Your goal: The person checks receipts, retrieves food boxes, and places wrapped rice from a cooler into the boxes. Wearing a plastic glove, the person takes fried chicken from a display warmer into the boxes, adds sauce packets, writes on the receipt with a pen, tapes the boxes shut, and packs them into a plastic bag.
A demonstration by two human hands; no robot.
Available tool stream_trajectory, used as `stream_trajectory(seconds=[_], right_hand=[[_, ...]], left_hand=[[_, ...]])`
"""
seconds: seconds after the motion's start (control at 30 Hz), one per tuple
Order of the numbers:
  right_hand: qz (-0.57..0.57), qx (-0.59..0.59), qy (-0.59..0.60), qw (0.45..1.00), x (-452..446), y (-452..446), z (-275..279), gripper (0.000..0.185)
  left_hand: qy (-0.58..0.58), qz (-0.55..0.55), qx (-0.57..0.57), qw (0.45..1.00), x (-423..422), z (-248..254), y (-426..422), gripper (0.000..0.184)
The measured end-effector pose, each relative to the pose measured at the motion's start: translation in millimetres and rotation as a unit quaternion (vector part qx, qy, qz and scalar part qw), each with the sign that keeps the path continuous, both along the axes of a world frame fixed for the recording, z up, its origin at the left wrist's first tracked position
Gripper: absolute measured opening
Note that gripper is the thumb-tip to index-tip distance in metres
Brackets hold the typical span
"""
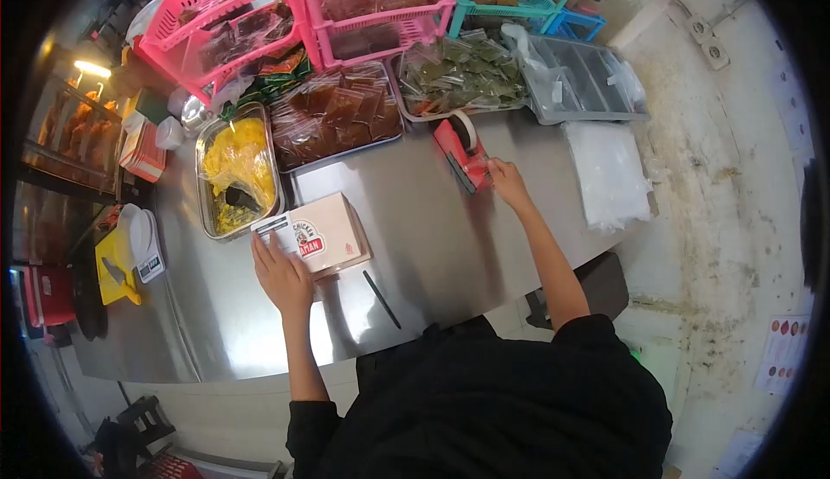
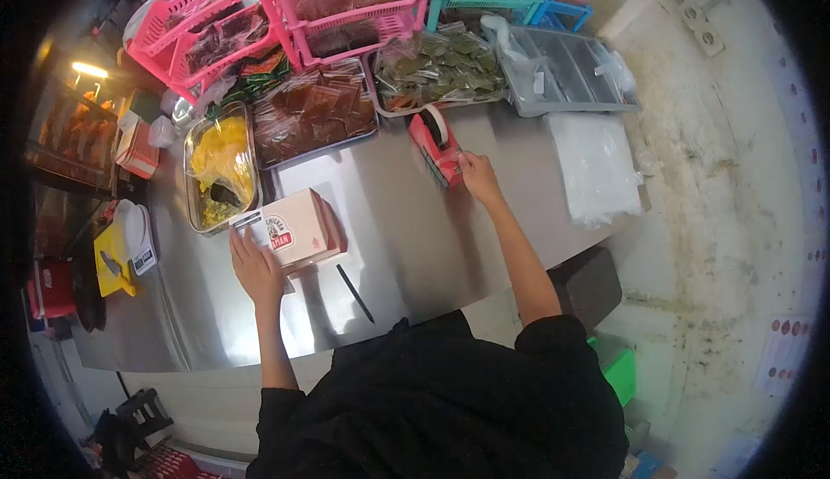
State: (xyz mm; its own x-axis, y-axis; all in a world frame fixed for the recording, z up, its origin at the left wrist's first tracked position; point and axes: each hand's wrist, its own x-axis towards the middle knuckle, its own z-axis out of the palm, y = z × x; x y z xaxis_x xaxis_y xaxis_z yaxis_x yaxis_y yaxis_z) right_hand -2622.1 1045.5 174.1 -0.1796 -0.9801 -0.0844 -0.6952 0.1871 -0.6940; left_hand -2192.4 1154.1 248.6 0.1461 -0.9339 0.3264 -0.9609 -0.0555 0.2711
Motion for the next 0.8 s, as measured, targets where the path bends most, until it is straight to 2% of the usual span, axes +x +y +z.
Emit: stream_trajectory(seconds=[0.03,0.07,0.1,0.13,0.17,0.2,0.33,0.4,0.43,0.5,0.53,0.6,0.67,0.7,0.77,0.8], right_hand=[[-0.001,-0.001,-0.005,1.0,-1.9,1.4,-1.7,0.02],[-0.064,0.081,-0.161,0.981,5.2,5.4,20.8,0.019],[-0.121,0.163,-0.311,0.928,10.8,9.5,32.0,0.018],[-0.116,0.167,-0.316,0.927,12.3,15.9,28.4,0.018],[-0.099,0.1,-0.47,0.871,10.7,23.1,24.4,0.016],[-0.08,0.032,-0.609,0.788,9.2,29.1,19.4,0.015],[-0.071,0.02,-0.616,0.784,5.6,54.4,0.3,0.009],[-0.129,0.001,-0.464,0.877,4.1,56.5,-10.1,0.006],[-0.124,0.007,-0.463,0.877,5.4,56.9,-16.3,0.006],[-0.185,-0.12,-0.364,0.905,16.1,58.2,-23.9,0.008],[-0.177,-0.12,-0.365,0.906,18.6,55.6,-24.5,0.008],[-0.183,0.049,-0.164,0.968,57.1,66.3,20.5,0.012],[0.023,-0.071,-0.191,0.979,122.2,69.8,53.9,0.012],[0.137,0.04,-0.233,0.962,154.6,67.4,82.0,0.011],[0.287,0.079,-0.228,0.927,221.5,56.4,112.4,0.018],[0.325,0.051,-0.191,0.925,249.9,47.1,121.2,0.019]], left_hand=[[-0.003,-0.001,0.001,1.0,1.1,-0.5,0.5,0.052],[-0.002,-0.001,0.004,1.0,2.2,-1.7,0.3,0.051],[-0.007,0.002,0.004,1.0,1.8,-3.8,0.2,0.051],[-0.009,-0.003,0.0,1.0,2.6,-5.6,0.0,0.051],[-0.011,-0.006,-0.004,1.0,4.7,-5.9,-0.3,0.051],[-0.009,-0.003,-0.004,1.0,3.4,-4.2,-0.1,0.051],[0.0,0.018,0.013,1.0,2.4,-2.0,1.0,0.052],[0.006,0.005,0.005,1.0,2.5,-2.1,-0.3,0.053],[0.006,0.013,0.008,1.0,1.9,-2.3,0.4,0.053],[0.019,0.002,0.002,1.0,1.8,0.2,1.0,0.053],[0.024,0.0,0.002,1.0,2.1,1.0,1.0,0.054],[0.031,0.005,0.001,1.0,1.9,2.2,2.6,0.054],[0.041,0.008,-0.001,0.999,2.1,1.0,0.7,0.054],[0.044,0.011,0.002,0.999,1.7,1.0,1.2,0.054],[0.052,0.013,0.005,0.999,2.3,2.5,1.5,0.054],[0.06,0.007,0.001,0.998,4.2,0.2,1.5,0.054]])
